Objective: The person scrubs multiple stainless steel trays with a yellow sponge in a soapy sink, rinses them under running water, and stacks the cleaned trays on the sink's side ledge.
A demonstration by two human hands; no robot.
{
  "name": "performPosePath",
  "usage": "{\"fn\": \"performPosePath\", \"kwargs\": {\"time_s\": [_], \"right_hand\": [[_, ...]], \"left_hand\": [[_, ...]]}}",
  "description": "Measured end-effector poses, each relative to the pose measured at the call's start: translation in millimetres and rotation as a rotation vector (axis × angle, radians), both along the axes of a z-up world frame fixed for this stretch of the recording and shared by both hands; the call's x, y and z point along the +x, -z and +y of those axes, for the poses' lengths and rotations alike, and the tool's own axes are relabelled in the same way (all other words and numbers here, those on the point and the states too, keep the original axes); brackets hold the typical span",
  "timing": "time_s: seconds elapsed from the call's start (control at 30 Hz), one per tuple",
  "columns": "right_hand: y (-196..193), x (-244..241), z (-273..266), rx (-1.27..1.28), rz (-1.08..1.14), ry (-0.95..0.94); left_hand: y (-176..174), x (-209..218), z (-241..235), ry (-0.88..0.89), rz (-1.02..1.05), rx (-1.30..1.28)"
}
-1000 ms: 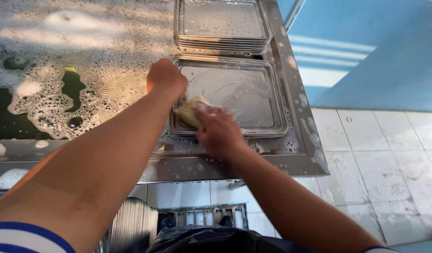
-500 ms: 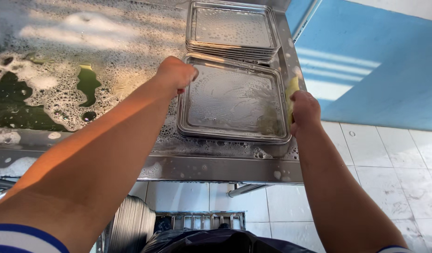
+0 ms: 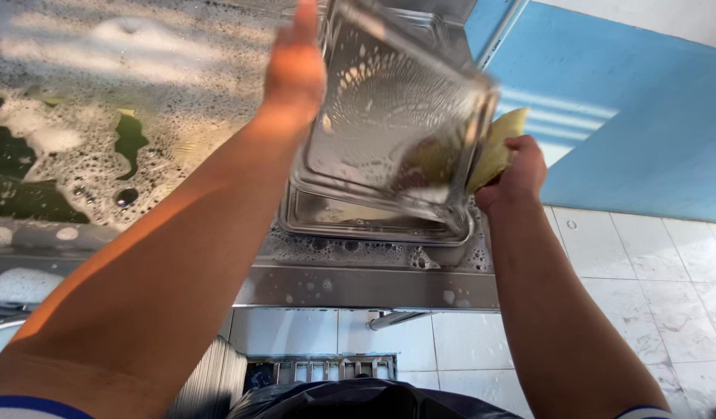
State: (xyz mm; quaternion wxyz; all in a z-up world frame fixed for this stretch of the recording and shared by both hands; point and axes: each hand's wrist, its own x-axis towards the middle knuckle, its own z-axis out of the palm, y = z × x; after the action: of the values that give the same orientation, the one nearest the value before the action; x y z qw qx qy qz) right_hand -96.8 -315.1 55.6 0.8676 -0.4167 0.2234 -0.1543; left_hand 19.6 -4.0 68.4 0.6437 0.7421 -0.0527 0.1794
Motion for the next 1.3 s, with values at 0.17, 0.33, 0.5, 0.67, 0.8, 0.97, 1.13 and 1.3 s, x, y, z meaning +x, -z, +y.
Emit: {"fn": "performPosePath", "kwargs": {"time_s": [0.17,0.33,0.5,0.67,0.8,0.97,1.13,1.3], "right_hand": [[-10,-1,-26,0.174,-0.531,-0.364],[-7,-11,-46,-0.077,-0.133,-0.509],[6,-26,-28,-0.881,0.162,-0.512],[42,-34,81,-2.127,0.341,-0.405],[60,-75,143,-2.159,0.002,-0.566],[43,-62,77,-2.112,0.523,-0.583],[48,10,34,-2.163,0.425,-0.244],[70,-26,139,-2.138,0.105,-0.573]], "left_hand": [[6,13,23,0.157,-0.226,-0.453],[27,-32,43,0.826,-0.053,-0.093],[53,-85,3,0.295,0.096,0.848],[55,-76,-20,0.271,0.181,0.985],[43,-55,-18,0.292,0.317,1.031],[30,-49,-11,0.288,0.427,1.022],[31,-33,-15,0.326,0.509,1.048],[42,-14,-15,0.222,0.491,0.89]]}}
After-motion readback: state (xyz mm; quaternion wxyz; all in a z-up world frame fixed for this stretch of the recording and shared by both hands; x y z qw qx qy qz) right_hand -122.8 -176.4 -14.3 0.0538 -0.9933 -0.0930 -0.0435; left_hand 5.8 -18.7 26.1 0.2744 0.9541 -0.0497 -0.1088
